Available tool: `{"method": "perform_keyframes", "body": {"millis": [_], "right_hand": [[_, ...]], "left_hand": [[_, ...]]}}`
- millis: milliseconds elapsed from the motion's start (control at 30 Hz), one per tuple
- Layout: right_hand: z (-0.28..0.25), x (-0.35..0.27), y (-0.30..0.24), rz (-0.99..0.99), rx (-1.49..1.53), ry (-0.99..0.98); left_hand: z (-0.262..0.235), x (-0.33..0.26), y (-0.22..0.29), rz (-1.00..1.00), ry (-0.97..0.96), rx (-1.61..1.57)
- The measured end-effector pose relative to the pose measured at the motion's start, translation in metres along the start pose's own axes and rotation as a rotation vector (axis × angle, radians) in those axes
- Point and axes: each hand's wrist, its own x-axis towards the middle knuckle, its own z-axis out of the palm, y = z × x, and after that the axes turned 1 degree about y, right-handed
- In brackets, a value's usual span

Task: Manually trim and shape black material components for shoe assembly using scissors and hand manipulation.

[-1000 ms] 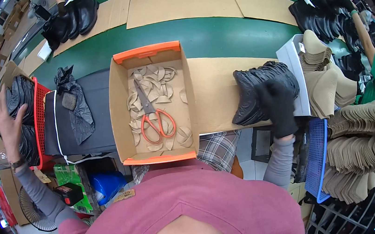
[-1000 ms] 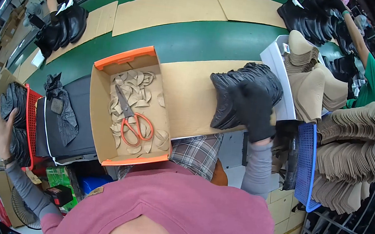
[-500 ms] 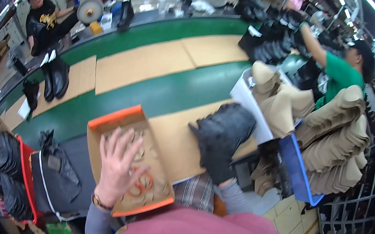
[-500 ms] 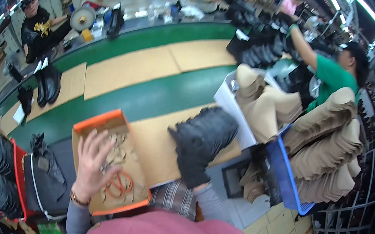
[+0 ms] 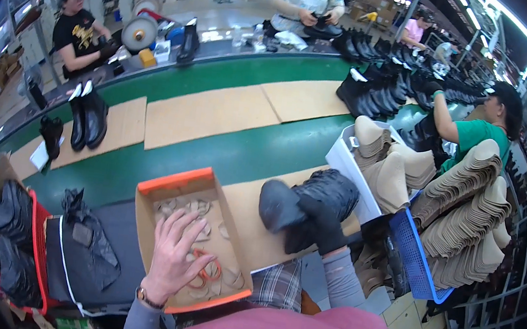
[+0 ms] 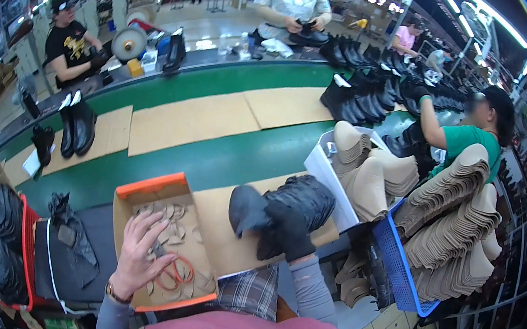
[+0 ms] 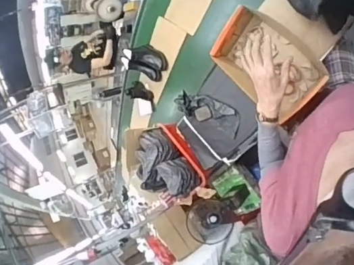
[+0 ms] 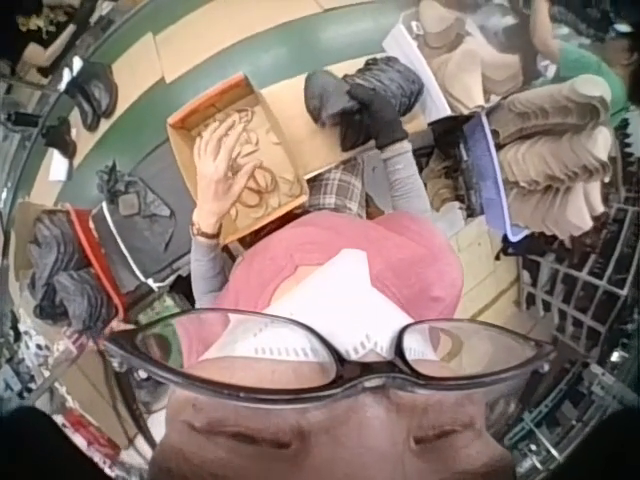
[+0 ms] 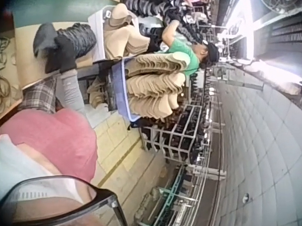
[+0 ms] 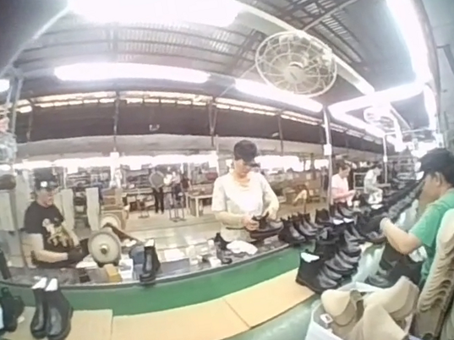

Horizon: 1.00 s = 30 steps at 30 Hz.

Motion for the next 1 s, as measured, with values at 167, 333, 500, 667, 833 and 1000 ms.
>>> {"method": "perform_keyframes", "body": {"millis": [167,333,500,667,833,1000], "right_hand": [[0.084,-0.041,-0.036,-0.413,-0.528,-0.223],[0.155,-0.062,-0.084,-0.201,-0.631,-0.57],[0.194,-0.072,-0.05,-0.559,-0.624,-0.364],[0.22,-0.061,-0.035,-1.01,-0.872,-0.478],[0.231,-0.056,-0.034,-0.801,-0.954,-0.644],[0.227,-0.045,-0.019,-0.581,-0.831,-0.707]], "left_hand": [[0.005,0.032,0.034,0.164,0.181,-0.024],[-0.014,0.034,0.021,0.088,0.491,-0.123],[-0.034,0.005,0.012,-0.339,0.339,-0.288],[-0.03,-0.018,0.01,-0.15,0.456,-0.118],[-0.019,-0.033,-0.002,-0.023,0.386,0.25],[-0.032,-0.041,-0.008,-0.123,0.365,0.262]]}}
